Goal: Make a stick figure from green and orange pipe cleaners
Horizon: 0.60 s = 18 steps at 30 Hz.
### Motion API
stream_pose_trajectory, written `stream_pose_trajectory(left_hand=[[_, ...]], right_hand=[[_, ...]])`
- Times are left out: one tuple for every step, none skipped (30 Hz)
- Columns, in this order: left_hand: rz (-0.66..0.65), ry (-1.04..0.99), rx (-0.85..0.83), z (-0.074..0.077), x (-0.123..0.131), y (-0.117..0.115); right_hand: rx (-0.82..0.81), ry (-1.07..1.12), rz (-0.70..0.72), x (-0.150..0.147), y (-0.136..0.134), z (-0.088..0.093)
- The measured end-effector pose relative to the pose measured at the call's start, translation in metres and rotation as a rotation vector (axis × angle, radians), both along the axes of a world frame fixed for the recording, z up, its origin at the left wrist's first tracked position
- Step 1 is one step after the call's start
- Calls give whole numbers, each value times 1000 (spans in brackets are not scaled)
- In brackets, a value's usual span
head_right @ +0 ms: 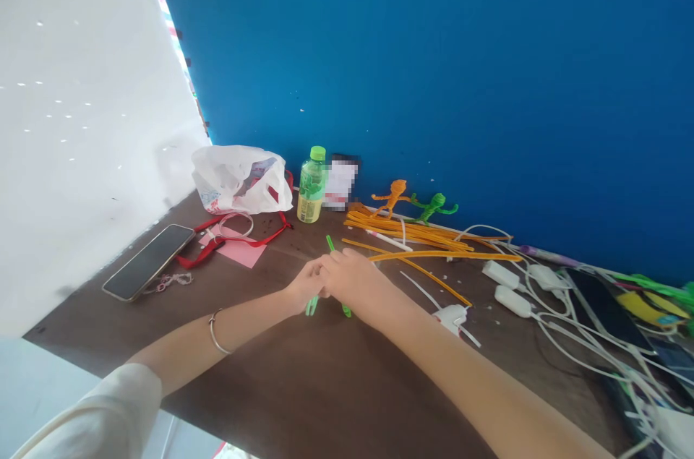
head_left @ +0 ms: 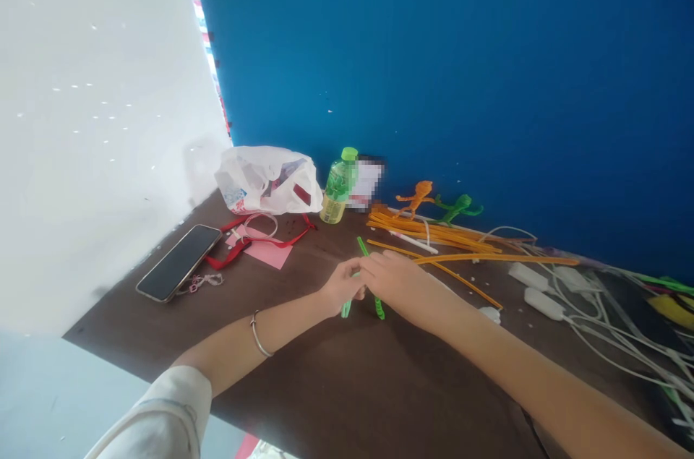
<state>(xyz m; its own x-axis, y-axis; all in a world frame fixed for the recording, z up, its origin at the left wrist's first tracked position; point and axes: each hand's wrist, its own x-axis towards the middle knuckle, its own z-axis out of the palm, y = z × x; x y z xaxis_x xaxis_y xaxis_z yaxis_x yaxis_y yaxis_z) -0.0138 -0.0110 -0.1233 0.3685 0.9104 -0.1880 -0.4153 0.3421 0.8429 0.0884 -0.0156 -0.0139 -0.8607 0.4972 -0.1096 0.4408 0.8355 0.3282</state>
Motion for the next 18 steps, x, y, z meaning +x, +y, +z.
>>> stream_pose_trajectory(left_hand=[[-36, -6, -19, 1, -1, 0], [-93, -23, -38, 2, -2, 0], [-168, -51, -54, 3, -4, 0], [-260, -85, -66, 5, -6, -1], [-359, -124, -67, 7, -8, -1], [-435, -154, -65, 8, -10, -2], [-511, -166, -65, 9, -11, -2], [-565, -180, -63, 10, -12, -3], [-619, -190, -63, 10, -13, -4], [-666, -198, -63, 10, -13, -5], [-707, -208, -61, 9, -14, -5], [-746, -217, -57, 8, -14, -6], [-780, -222, -51, 7, -14, -7], [-808, -225, -46, 6, -14, -8], [-827, -230, -43, 6, -14, -9], [-838, -239, -45, 6, -15, -10], [-840, -252, -49, 6, -15, -11], [-833, -267, -52, 7, -16, -11]], right_hand=[[-10, -7, 12, -1, 2, 1], [-31, -15, 17, -2, 5, 2], [-66, -25, 18, -2, 8, 6], [-116, -32, 14, -2, 10, 10], [-182, -33, 4, -2, 13, 16], [-258, -25, -13, -1, 16, 22], [-341, -6, -41, -1, 20, 28], [-425, 18, -82, 0, 24, 34], [-511, 34, -138, 0, 29, 39], [-603, 33, -202, 0, 34, 42], [-700, 15, -268, 0, 40, 43], [-803, -16, -331, 0, 46, 43], [-909, -49, -380, 1, 52, 41], [-1010, -73, -411, 2, 57, 37], [-1099, -71, -426, 4, 61, 32], [-1177, -41, -431, 6, 63, 26], [-1250, 9, -436, 10, 64, 19], [-1302, 111, -449, 14, 63, 11]])
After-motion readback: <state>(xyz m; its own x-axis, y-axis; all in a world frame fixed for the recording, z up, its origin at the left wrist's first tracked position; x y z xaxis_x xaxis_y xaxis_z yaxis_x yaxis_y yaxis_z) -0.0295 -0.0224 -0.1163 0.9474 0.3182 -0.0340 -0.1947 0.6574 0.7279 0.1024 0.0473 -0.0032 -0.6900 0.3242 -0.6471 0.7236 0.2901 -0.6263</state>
